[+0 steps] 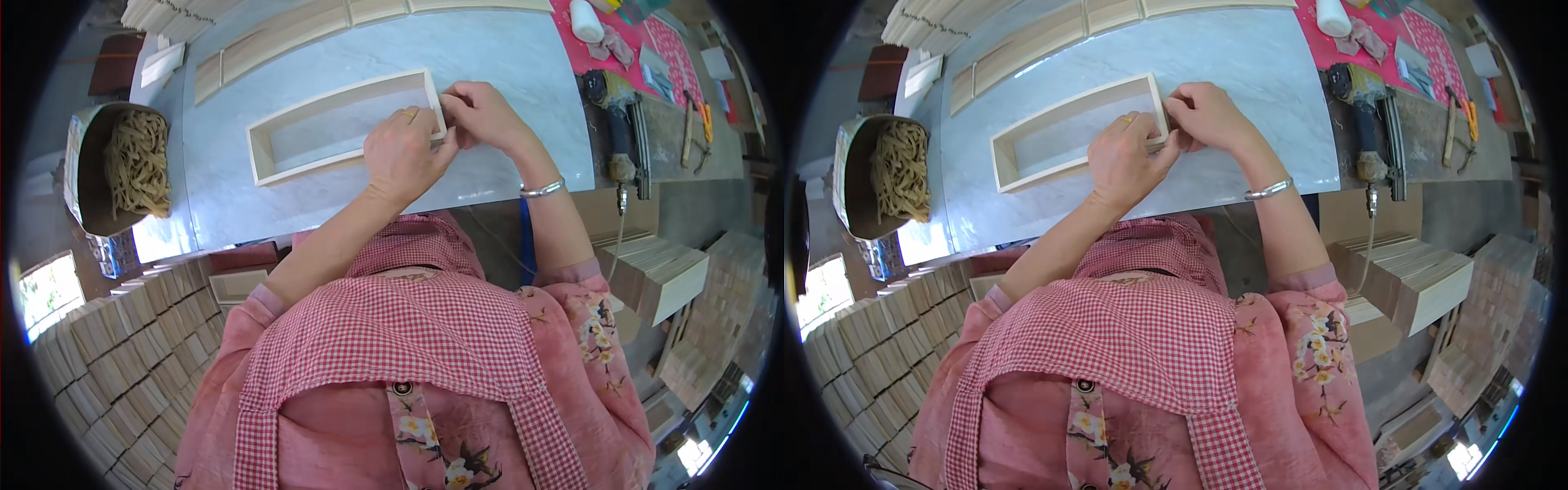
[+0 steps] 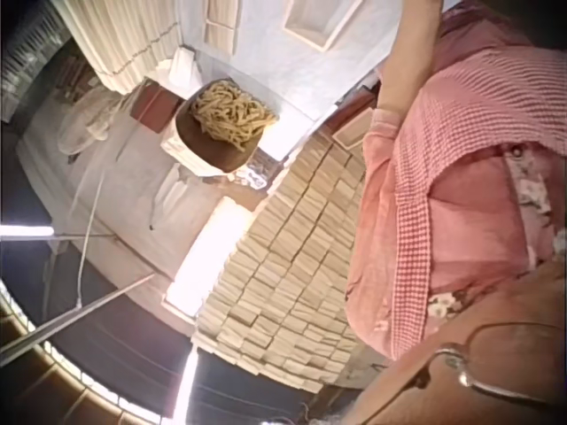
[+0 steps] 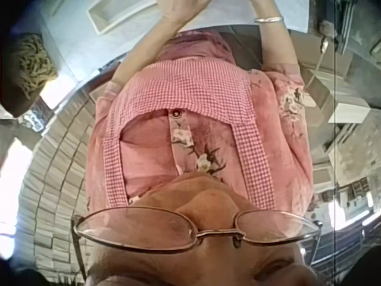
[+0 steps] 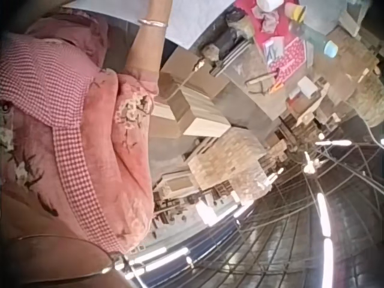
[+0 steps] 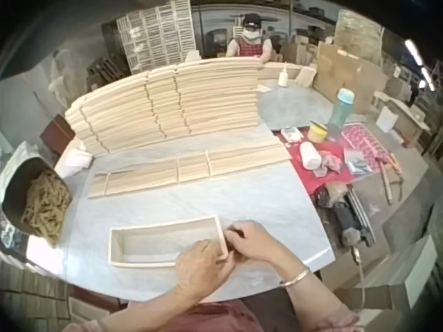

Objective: Assembling rectangular wooden boxes using wood panels, glue, and a pneumatic nail gun.

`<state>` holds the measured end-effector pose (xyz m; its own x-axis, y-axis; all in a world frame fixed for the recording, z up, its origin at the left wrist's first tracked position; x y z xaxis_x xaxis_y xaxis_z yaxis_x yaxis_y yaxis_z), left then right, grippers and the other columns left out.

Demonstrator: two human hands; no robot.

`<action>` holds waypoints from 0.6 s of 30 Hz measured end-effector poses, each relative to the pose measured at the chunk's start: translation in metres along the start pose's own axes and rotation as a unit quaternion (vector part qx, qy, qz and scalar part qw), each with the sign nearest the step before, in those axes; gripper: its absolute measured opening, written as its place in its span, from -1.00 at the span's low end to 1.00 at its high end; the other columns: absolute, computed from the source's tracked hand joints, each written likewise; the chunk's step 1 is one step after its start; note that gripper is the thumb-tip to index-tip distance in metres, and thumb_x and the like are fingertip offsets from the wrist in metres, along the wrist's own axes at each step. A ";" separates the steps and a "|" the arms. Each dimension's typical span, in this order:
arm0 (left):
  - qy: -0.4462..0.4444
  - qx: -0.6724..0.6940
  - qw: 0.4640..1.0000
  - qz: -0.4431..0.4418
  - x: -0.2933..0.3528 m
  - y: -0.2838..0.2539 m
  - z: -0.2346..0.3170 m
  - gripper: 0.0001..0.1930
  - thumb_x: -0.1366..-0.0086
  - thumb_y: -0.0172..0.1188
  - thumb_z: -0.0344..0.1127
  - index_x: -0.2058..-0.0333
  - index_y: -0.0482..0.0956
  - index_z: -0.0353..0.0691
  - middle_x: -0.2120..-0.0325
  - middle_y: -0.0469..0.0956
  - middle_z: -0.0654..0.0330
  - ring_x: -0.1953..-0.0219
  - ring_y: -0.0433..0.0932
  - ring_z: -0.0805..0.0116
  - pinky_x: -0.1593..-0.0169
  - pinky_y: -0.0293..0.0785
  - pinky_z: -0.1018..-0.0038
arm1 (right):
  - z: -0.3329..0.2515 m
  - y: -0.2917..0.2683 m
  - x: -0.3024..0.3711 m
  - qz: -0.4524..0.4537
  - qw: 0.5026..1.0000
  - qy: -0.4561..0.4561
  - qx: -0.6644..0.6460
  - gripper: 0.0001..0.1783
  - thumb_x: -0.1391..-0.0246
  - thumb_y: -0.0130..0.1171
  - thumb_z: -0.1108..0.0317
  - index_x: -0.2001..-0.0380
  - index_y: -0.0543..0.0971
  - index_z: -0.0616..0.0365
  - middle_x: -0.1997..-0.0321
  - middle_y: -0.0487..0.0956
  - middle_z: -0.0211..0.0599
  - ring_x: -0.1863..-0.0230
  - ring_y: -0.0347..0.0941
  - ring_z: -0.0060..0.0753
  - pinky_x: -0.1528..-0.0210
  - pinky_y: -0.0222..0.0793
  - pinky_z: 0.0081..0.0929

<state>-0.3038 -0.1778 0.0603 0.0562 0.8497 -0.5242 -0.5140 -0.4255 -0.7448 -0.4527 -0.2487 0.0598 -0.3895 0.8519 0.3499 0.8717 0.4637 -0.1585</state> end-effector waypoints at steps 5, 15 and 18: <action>-0.006 -0.025 1.000 -0.018 -0.002 0.003 0.002 -0.76 -0.03 0.36 -0.18 0.54 0.49 -0.12 0.59 0.48 0.23 0.57 0.46 0.19 0.49 0.38 0.33 | 0.017 0.000 -0.018 0.034 0.986 -0.083 0.137 -0.83 -0.19 0.14 0.39 0.34 0.58 0.31 0.54 0.58 -0.30 0.62 0.43 -0.49 0.59 0.37 -0.56; 0.049 0.000 0.995 -0.085 0.013 -0.033 -0.004 -0.46 -0.26 0.30 0.00 -0.11 0.49 -0.19 -0.11 0.45 -0.02 0.02 0.50 0.01 -0.09 0.39 0.20 | 0.012 -0.099 -0.033 0.406 0.838 -0.286 0.226 -0.78 -0.10 0.20 0.45 0.17 0.58 0.24 0.34 0.60 -0.25 0.37 0.52 -0.29 0.21 0.50 -0.39; 0.068 -0.007 0.990 -0.120 0.025 -0.054 -0.016 -0.34 -0.25 0.31 0.00 -0.25 0.41 -0.17 -0.31 0.28 -0.04 -0.18 0.38 -0.02 -0.28 0.21 0.09 | 0.025 -0.176 -0.062 0.488 0.725 -0.321 0.365 -0.61 -0.11 0.26 0.28 0.03 0.53 0.21 0.12 0.58 -0.11 0.25 0.51 -0.07 0.12 0.48 -0.20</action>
<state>-0.2614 -0.1383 0.0805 0.2898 0.8777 -0.3816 -0.4597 -0.2221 -0.8598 -0.5893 -0.3775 0.0433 0.0437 0.6900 -0.7225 0.5266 -0.6305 -0.5703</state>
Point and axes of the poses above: each hand's wrist, its own x-axis away from the middle knuckle, its own y-axis out of the palm, z = x × y, the point moved 1 cm from there along -x, towards the middle knuckle
